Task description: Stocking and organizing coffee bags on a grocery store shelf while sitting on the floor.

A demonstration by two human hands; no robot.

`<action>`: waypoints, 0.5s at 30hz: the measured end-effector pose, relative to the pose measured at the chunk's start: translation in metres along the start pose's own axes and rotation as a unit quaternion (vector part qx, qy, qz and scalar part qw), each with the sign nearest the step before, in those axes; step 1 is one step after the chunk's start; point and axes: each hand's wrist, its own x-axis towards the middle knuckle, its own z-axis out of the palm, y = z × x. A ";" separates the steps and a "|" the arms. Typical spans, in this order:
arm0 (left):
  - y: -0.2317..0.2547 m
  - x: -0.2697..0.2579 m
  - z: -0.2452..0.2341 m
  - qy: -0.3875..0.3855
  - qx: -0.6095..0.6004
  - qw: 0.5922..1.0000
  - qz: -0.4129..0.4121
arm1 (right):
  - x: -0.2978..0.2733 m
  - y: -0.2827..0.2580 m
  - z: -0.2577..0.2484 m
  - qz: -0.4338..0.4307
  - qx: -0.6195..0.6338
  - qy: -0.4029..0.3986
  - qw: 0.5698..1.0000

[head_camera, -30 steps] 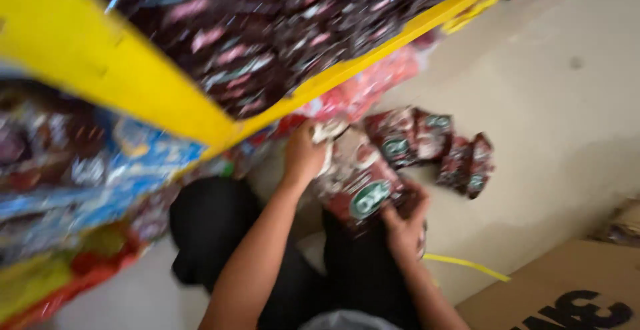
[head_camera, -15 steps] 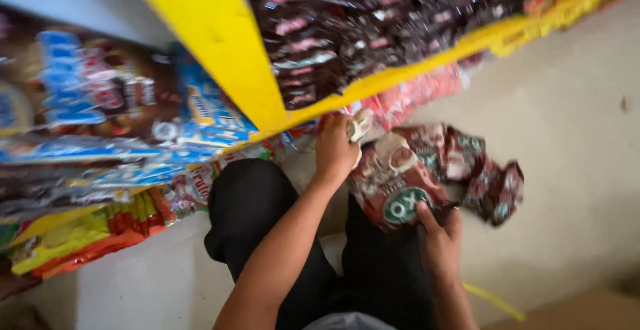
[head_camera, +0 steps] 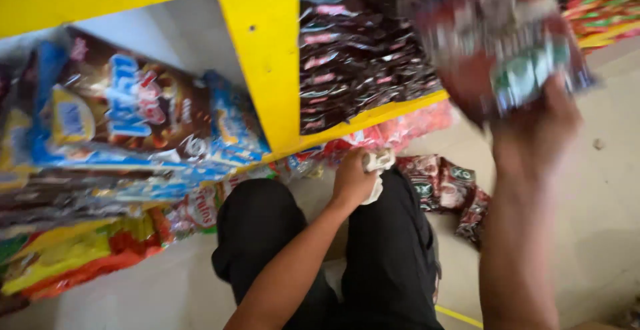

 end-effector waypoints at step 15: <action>0.035 0.006 -0.011 -0.060 -0.006 0.996 -0.071 | 0.194 0.039 0.022 -0.178 -0.302 0.069 0.934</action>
